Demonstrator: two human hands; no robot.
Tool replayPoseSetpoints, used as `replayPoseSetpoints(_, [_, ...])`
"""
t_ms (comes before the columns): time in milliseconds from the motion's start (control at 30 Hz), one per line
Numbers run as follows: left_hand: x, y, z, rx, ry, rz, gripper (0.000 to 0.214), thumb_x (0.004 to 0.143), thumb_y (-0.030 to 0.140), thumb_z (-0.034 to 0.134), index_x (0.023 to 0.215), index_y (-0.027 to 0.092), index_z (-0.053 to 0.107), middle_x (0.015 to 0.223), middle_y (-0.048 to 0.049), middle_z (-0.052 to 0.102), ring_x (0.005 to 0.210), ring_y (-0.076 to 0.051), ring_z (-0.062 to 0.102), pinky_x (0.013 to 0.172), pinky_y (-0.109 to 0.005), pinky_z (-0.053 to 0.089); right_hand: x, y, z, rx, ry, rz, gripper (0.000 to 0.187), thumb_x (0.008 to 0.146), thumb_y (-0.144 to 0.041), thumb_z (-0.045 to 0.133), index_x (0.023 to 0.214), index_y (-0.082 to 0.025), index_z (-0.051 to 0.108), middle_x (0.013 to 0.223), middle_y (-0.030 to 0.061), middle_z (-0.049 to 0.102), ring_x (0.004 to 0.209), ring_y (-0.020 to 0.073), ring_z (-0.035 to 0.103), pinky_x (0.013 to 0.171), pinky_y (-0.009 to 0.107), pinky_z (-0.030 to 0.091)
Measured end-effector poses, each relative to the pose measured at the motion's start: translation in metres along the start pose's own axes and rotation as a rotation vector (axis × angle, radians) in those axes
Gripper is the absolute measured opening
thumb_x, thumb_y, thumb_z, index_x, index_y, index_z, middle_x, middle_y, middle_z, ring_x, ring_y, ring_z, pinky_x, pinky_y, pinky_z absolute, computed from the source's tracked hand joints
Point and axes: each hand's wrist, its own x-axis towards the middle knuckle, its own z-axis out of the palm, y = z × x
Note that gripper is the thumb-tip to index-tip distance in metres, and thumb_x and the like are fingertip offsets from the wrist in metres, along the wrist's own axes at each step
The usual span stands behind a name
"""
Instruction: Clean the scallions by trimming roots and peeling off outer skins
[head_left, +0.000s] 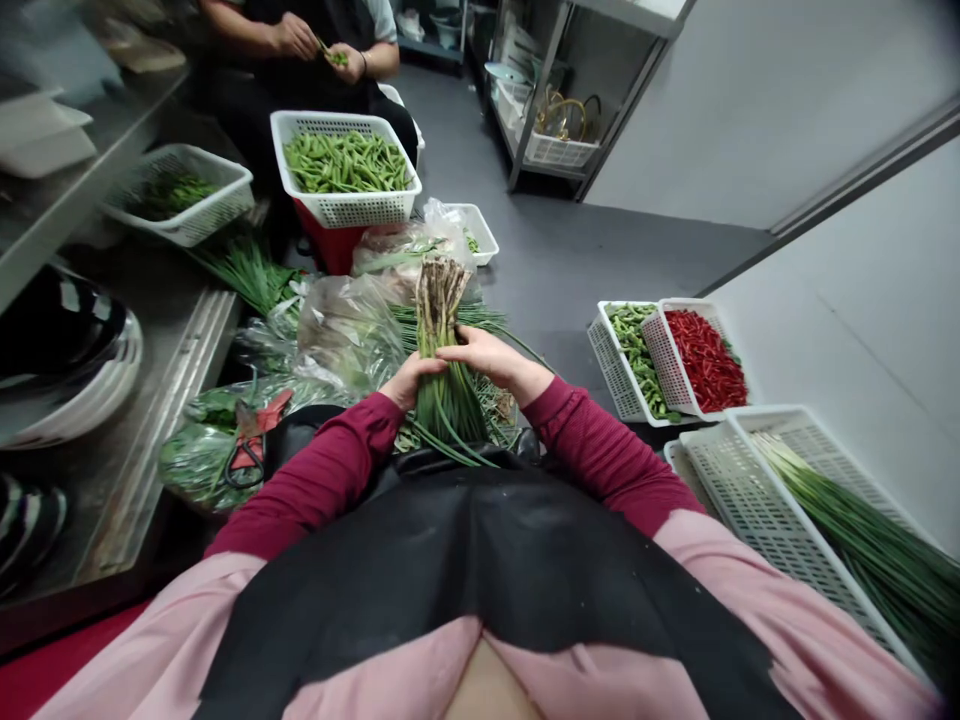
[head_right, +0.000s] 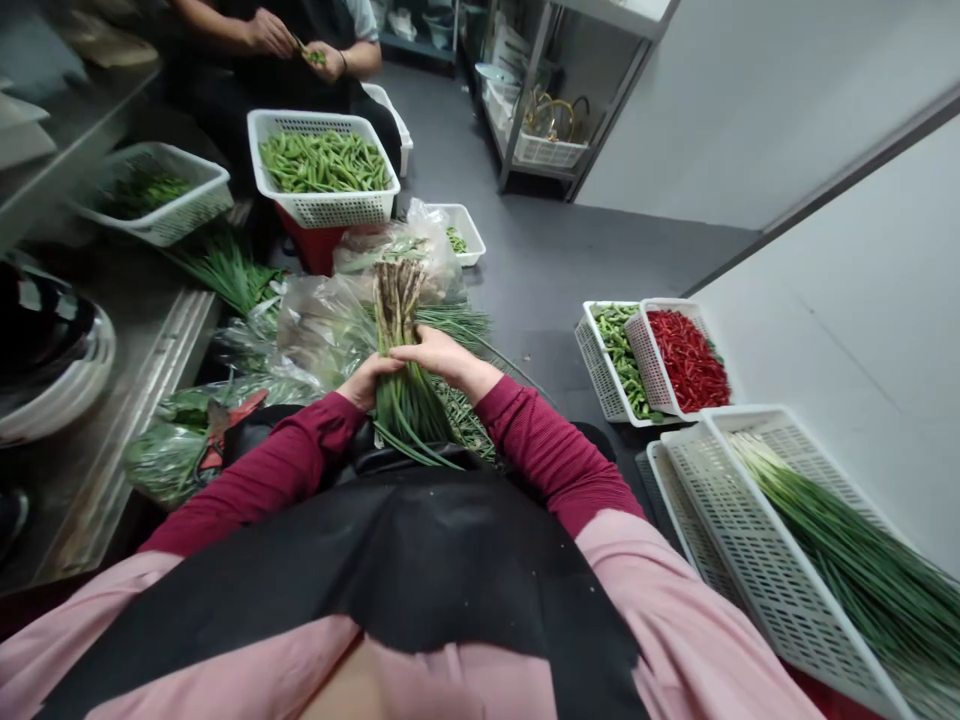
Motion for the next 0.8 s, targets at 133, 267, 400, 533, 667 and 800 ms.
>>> replayPoseSetpoints(133, [-0.006,0.015,-0.009,-0.088,-0.152,-0.047,0.059,0.057,0.026,0.066,0.112,0.006,0.061,0.094,-0.0163,0.072,0.091,-0.033,0.067,0.084,-0.046,0.052,-0.004,0.003,-0.021,-0.039,0.012,0.011,0.039,0.067,-0.013,0.061,0.106,-0.015,0.064,0.093,0.0044,0.069,0.083,0.0148,0.063,0.088,0.036,0.05])
replayPoseSetpoints(267, [-0.008,0.019,-0.013,-0.115,-0.212,-0.09,0.064,0.054,0.028,0.064,0.113,0.006,0.06,0.099,-0.0191,0.07,0.094,-0.036,0.066,0.085,-0.051,0.051,-0.008,0.011,-0.022,-0.041,0.201,0.002,0.033,0.074,-0.016,0.054,0.106,-0.014,0.063,0.081,0.0049,0.068,0.068,0.0134,0.06,0.077,0.036,0.053])
replayPoseSetpoints(400, [-0.005,0.015,-0.016,-0.114,-0.207,-0.141,0.065,0.051,0.029,0.061,0.112,0.009,0.059,0.101,-0.0182,0.07,0.1,-0.039,0.064,0.087,-0.053,0.05,-0.007,0.007,-0.014,-0.03,0.322,-0.189,0.02,0.079,-0.027,0.057,0.093,-0.015,0.063,0.084,0.0046,0.064,0.078,0.0141,0.06,0.076,0.032,0.052])
replayPoseSetpoints(533, [-0.005,0.014,-0.014,-0.076,-0.135,-0.128,0.064,0.051,0.029,0.06,0.112,0.01,0.058,0.1,-0.0166,0.069,0.105,-0.039,0.061,0.09,-0.055,0.048,0.0,0.001,-0.008,0.071,0.165,-0.118,0.027,0.072,-0.032,0.067,0.091,-0.016,0.056,0.082,0.0027,0.06,0.07,0.0122,0.057,0.065,0.028,0.05])
replayPoseSetpoints(667, [-0.005,0.016,-0.01,-0.071,-0.11,-0.108,0.063,0.052,0.029,0.06,0.112,0.01,0.059,0.1,-0.0162,0.07,0.106,-0.039,0.061,0.091,-0.055,0.048,-0.004,0.002,-0.004,0.096,0.155,-0.084,0.033,0.071,-0.035,0.069,0.091,-0.017,0.051,0.084,0.0023,0.058,0.066,0.0107,0.055,0.06,0.026,0.048])
replayPoseSetpoints(800, [-0.002,0.016,-0.005,-0.069,-0.07,-0.096,0.061,0.054,0.027,0.062,0.113,0.009,0.06,0.098,-0.0151,0.071,0.102,-0.037,0.063,0.09,-0.052,0.049,-0.009,0.005,0.0,-0.064,0.253,-0.165,0.032,0.069,-0.032,0.07,0.092,-0.018,0.052,0.087,0.0018,0.057,0.074,0.0119,0.055,0.068,0.027,0.047])
